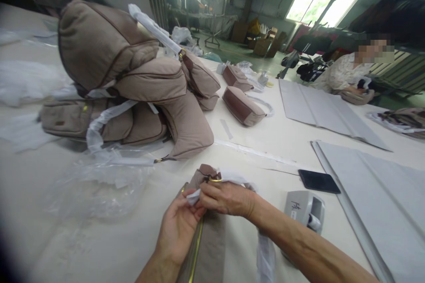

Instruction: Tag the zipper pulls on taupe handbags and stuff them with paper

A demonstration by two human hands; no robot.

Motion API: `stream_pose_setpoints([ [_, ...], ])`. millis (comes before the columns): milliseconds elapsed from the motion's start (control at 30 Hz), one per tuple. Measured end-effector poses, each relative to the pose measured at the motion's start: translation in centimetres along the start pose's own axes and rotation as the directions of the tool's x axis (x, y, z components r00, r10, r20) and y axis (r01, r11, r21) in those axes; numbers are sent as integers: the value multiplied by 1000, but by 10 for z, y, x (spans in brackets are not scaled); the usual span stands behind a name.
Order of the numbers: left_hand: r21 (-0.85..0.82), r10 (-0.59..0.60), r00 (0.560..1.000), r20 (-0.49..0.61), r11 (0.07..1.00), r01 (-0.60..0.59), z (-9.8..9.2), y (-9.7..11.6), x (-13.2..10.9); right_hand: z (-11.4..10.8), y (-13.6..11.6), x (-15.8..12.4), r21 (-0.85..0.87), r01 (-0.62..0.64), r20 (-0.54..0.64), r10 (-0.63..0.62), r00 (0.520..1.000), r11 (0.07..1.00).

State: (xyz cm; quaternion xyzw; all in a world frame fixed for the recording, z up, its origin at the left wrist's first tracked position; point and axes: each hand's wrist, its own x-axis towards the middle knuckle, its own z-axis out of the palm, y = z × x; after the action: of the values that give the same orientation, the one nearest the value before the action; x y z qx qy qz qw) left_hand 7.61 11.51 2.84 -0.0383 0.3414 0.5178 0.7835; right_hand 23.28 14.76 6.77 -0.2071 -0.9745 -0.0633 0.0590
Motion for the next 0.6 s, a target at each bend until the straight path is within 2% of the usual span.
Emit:
stream_pose_setpoints([
  [67, 63, -49, 999, -5, 997, 49, -1, 7, 1, 1, 0, -1, -8, 9, -21, -10, 1000, 1000],
  [133, 210, -95, 995, 2, 973, 93, -3, 13, 5, 2, 1, -1, -15, 32, -36, -32, 999, 999],
  [233, 457, -203, 977, 71, 877, 149, -7, 22, 12, 3, 1, -2, -23, 62, -31, -63, 998, 998],
  [300, 552, -257, 961, 102, 818, 160, -10, 26, 15, 4, 1, -2, -19, 74, -18, -74, 997, 997],
  [433, 617, -266, 946, 186, 781, 98, -13, 27, 19, 6, 1, -6, 46, 22, -27, -21, 999, 999],
  [600, 624, -196, 954, 225, 781, 13, -14, 20, 20, 7, -2, -10, 131, -99, -138, 117, 984, 987],
])
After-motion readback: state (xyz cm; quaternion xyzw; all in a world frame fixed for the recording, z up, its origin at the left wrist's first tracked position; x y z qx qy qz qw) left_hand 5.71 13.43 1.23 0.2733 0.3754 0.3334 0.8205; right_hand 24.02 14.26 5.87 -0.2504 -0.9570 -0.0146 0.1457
